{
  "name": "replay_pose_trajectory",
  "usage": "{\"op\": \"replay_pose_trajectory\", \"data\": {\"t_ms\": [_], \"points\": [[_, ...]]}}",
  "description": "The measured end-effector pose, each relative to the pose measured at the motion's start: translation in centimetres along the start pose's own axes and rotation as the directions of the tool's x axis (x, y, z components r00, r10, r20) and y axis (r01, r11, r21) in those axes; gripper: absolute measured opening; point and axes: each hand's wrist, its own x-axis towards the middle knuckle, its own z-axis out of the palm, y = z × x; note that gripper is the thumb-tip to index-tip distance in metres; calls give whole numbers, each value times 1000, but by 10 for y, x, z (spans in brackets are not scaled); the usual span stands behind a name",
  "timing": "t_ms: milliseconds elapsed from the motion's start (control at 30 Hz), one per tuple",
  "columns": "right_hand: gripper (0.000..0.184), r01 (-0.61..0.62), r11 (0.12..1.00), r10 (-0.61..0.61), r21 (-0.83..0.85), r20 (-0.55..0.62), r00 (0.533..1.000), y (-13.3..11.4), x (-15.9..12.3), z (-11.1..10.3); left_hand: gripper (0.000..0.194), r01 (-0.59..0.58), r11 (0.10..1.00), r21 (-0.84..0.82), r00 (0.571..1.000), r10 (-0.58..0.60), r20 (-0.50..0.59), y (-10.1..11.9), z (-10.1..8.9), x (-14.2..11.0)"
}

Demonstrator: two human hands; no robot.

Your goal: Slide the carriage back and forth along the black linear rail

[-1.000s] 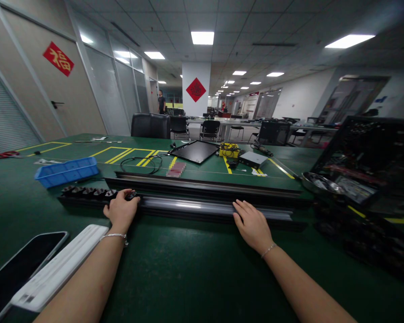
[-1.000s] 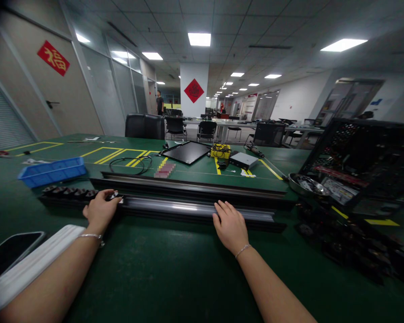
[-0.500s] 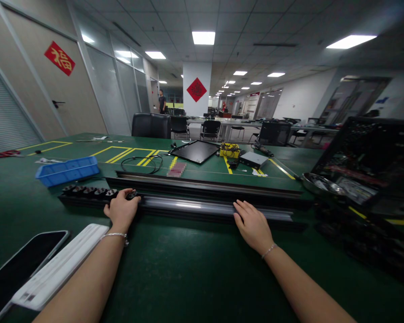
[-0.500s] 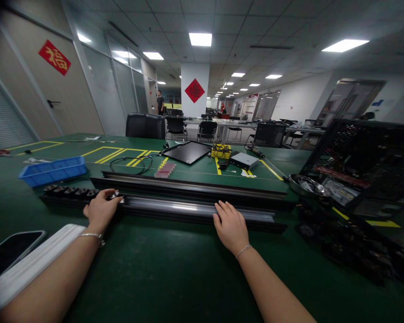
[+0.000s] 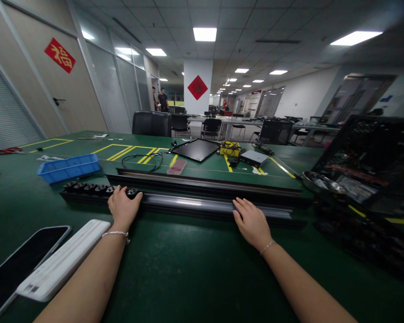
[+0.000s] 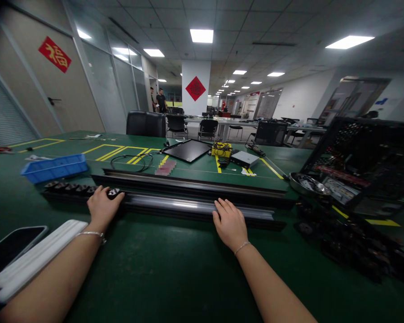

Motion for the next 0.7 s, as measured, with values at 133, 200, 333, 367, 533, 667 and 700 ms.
{"op": "replay_pose_trajectory", "data": {"t_ms": [133,200,333,367,533,667,700], "points": [[46,0,1000,0,8,-4,1000,-1,0,-1,61,-86,995,59,996,84,28,-6,5,-2],[46,1,1000,-1,7,-5,1000,-1,0,-1,59,-117,989,89,993,115,34,-8,7,-2],[46,2,1000,-2,3,-5,1000,0,0,-1,58,-147,983,109,989,145,25,-12,9,-2],[46,2,1000,-2,3,-5,1000,0,0,0,58,-145,984,105,989,143,25,-12,9,-2],[45,8,1000,-8,6,-12,1000,2,1,2,54,-108,990,95,993,102,67,-7,-1,-8],[45,10,1000,-10,6,-9,1000,3,1,3,51,-56,988,145,992,38,123,2,-14,-11],[45,12,1000,-12,8,-14,1000,2,0,2,51,-49,987,154,991,29,131,4,-16,-12]]}}
